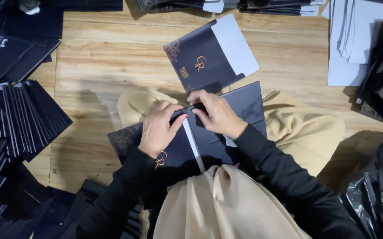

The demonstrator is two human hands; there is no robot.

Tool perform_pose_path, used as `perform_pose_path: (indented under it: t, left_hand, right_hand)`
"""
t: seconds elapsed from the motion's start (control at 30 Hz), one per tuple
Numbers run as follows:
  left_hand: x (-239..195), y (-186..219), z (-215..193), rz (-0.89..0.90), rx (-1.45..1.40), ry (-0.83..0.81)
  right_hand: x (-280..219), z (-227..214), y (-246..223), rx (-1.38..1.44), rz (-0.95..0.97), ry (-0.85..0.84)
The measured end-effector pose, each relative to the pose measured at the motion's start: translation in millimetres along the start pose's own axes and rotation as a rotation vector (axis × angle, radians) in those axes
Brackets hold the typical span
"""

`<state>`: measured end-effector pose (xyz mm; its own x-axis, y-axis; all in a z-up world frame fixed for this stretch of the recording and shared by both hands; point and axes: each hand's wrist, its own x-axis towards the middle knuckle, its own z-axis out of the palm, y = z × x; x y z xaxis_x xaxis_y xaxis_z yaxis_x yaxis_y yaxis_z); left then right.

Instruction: Manually assembling invitation folders by inserting cards into pockets and stacking them on the floor.

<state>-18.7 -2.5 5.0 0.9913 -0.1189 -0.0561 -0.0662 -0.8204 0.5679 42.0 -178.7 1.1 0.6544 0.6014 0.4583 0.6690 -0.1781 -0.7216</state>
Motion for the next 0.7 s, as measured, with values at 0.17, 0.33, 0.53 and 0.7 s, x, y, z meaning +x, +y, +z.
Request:
perform_pose_path:
  t: [0.17, 0.33, 0.53, 0.7]
  left_hand:
    - [2.0, 0.5, -1.0, -0.004, -0.080, -0.038]
    - [0.9, 2.2, -1.8, 0.009, -0.083, -0.043]
    - [-0.1, 13.8, -13.1, 0.036, -0.139, -0.069]
    - [-13.3, 41.8, -40.8, 0.076, -0.285, -0.090]
  right_hand:
    - [4.8, -4.1, -9.8, 0.000, 0.130, -0.081]
    - [-17.3, -42.4, -13.4, -0.058, 0.381, 0.260]
    - [-114.7, -58.1, 28.9, 0.280, 0.889, 0.440]
    - [-164.2, -57.9, 59.7, 0.528, 0.755, 0.509]
